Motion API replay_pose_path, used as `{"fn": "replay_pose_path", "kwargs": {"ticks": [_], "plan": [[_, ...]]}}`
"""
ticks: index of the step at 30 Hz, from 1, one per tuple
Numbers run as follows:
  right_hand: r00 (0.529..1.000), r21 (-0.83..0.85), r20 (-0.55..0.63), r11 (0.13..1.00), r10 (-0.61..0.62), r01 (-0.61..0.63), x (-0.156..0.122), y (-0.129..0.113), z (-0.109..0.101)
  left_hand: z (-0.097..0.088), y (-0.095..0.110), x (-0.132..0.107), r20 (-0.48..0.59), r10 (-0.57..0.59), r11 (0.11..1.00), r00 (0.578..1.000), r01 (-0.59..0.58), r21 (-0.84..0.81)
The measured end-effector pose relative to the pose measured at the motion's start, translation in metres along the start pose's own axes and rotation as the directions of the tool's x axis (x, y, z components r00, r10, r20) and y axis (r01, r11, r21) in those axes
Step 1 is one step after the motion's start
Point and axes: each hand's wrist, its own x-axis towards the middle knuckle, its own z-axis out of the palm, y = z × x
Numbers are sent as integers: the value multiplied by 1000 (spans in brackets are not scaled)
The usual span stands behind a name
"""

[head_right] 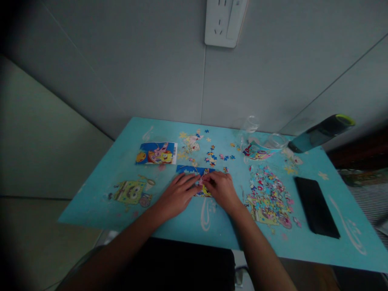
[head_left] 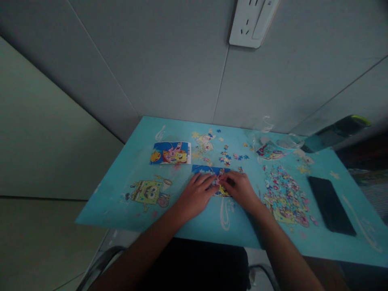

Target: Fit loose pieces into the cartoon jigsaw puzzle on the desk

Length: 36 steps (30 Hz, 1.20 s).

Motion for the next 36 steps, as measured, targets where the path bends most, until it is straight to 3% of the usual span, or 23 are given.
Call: {"fn": "replay_pose_path", "kwargs": {"ticks": [5,11,14,18,22,24,27,36], "plan": [[1000,86,5,996,1,-1,-1,-5,-3,0,0,-1,-11,3,1000,1000,-3,-6],[984,369,-75,921,162,-124,-6,-13,-8,1,0,0,-18,-3,1000,1000,3,-5],[988,415,-87,906,126,-79,-7,-14,-11,2,1,-1,-33,-12,1000,999,11,-8],[991,416,-66,906,113,-76,-7,-13,-12,2,1,-1,-43,-13,999,999,12,-32],[952,442,-15,856,305,-268,-8,-14,-13,2,0,-1,-35,-16,999,999,15,-49],[939,435,25,842,342,-318,-9,-15,-13,3,-1,-1,-30,-18,998,999,16,-59],[948,383,48,871,313,-307,-11,-14,-11,3,-1,-1,-29,-20,998,999,18,-68],[976,124,-73,973,206,-196,-7,-13,6,-1,0,0,-22,-23,997,1000,21,-77]]}}
